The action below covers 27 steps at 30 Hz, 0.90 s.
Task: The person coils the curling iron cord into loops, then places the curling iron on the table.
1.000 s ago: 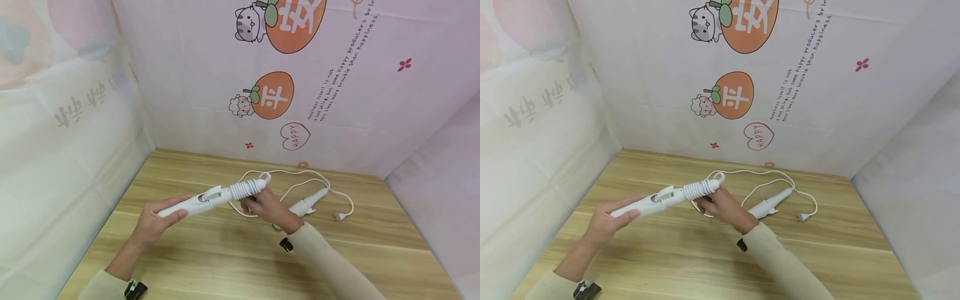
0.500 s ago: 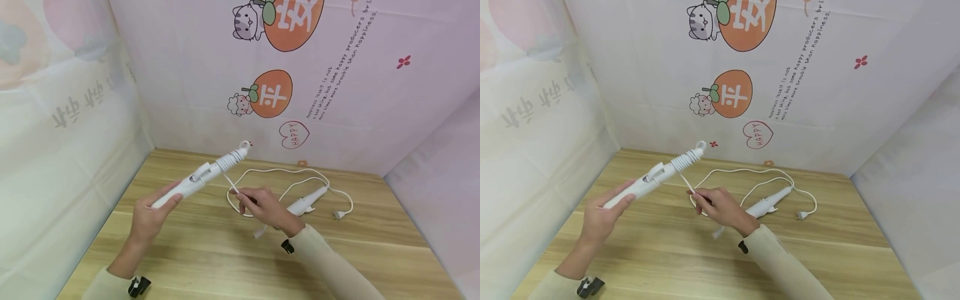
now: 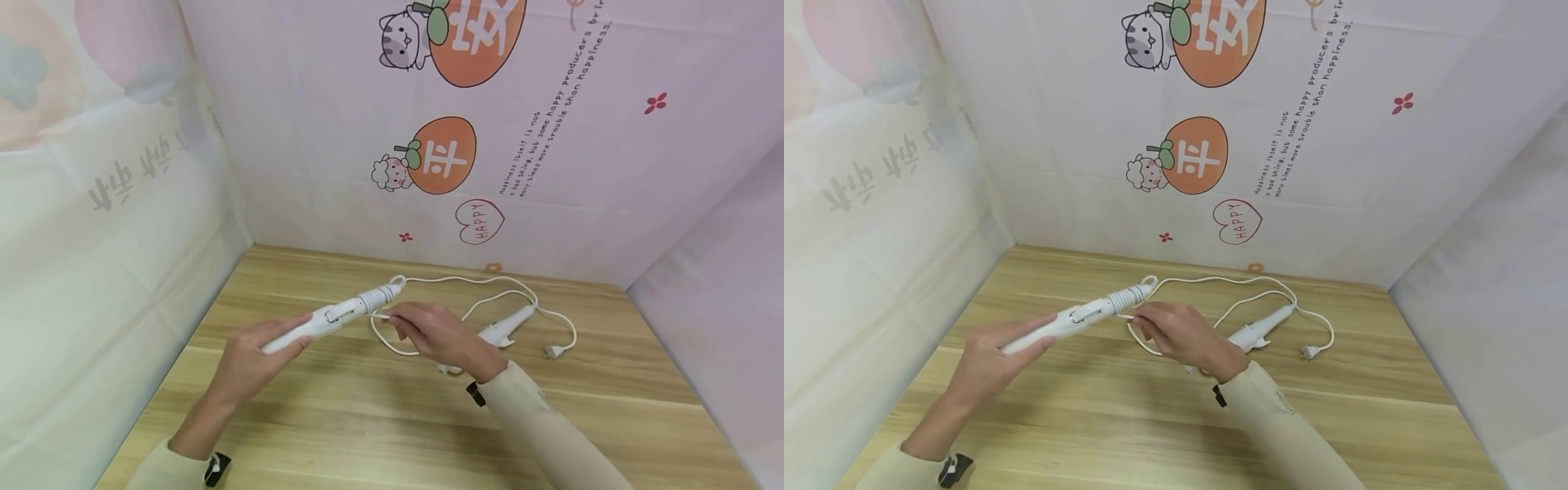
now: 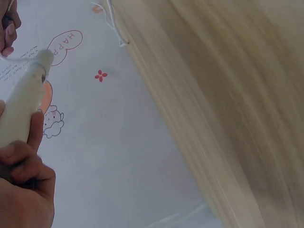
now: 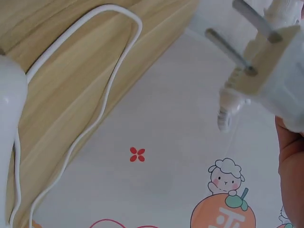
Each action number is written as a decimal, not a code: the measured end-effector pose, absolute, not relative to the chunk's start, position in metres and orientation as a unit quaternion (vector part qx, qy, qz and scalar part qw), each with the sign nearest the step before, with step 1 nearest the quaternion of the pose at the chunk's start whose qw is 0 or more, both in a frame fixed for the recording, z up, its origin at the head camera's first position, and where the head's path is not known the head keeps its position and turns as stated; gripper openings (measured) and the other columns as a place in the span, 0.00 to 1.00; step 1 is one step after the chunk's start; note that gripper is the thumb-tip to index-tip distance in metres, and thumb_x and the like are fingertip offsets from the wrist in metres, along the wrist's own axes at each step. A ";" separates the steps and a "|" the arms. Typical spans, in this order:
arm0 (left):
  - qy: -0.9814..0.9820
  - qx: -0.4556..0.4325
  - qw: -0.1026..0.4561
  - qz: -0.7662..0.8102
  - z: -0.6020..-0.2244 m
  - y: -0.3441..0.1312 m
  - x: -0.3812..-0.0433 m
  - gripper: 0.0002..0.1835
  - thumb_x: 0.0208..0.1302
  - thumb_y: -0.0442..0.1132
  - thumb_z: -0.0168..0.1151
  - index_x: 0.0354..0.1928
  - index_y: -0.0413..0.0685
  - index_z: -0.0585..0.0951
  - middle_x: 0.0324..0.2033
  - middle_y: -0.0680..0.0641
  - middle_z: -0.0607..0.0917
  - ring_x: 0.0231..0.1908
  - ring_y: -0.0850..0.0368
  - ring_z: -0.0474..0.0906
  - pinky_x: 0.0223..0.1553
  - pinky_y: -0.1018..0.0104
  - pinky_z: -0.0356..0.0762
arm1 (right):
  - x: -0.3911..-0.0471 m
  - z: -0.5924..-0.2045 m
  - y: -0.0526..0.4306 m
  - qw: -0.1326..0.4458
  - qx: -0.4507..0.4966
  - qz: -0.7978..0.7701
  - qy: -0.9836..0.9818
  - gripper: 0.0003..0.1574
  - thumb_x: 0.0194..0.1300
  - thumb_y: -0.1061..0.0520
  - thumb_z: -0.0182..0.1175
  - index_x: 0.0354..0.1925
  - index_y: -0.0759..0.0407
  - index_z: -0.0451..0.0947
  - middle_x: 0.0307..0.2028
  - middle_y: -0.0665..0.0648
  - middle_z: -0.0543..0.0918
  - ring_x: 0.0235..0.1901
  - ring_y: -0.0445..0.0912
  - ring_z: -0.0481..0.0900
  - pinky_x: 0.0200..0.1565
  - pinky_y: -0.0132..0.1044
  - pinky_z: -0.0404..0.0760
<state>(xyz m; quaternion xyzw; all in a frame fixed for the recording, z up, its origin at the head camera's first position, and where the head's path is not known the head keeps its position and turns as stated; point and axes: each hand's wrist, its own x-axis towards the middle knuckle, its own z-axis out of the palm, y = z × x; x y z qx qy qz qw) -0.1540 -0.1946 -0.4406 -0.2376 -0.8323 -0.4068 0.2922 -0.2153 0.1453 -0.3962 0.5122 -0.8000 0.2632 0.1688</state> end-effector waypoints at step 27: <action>-0.712 -0.342 -0.026 -0.613 -0.448 -0.216 -0.148 0.22 0.66 0.22 0.70 0.59 0.47 0.91 0.56 0.49 0.93 0.55 0.64 0.88 0.50 0.67 0.87 | -0.221 -0.402 0.145 0.087 0.561 0.255 -0.783 0.13 0.83 0.53 0.61 0.42 0.54 0.90 0.32 0.46 0.88 0.31 0.31 0.78 0.38 0.27 0.82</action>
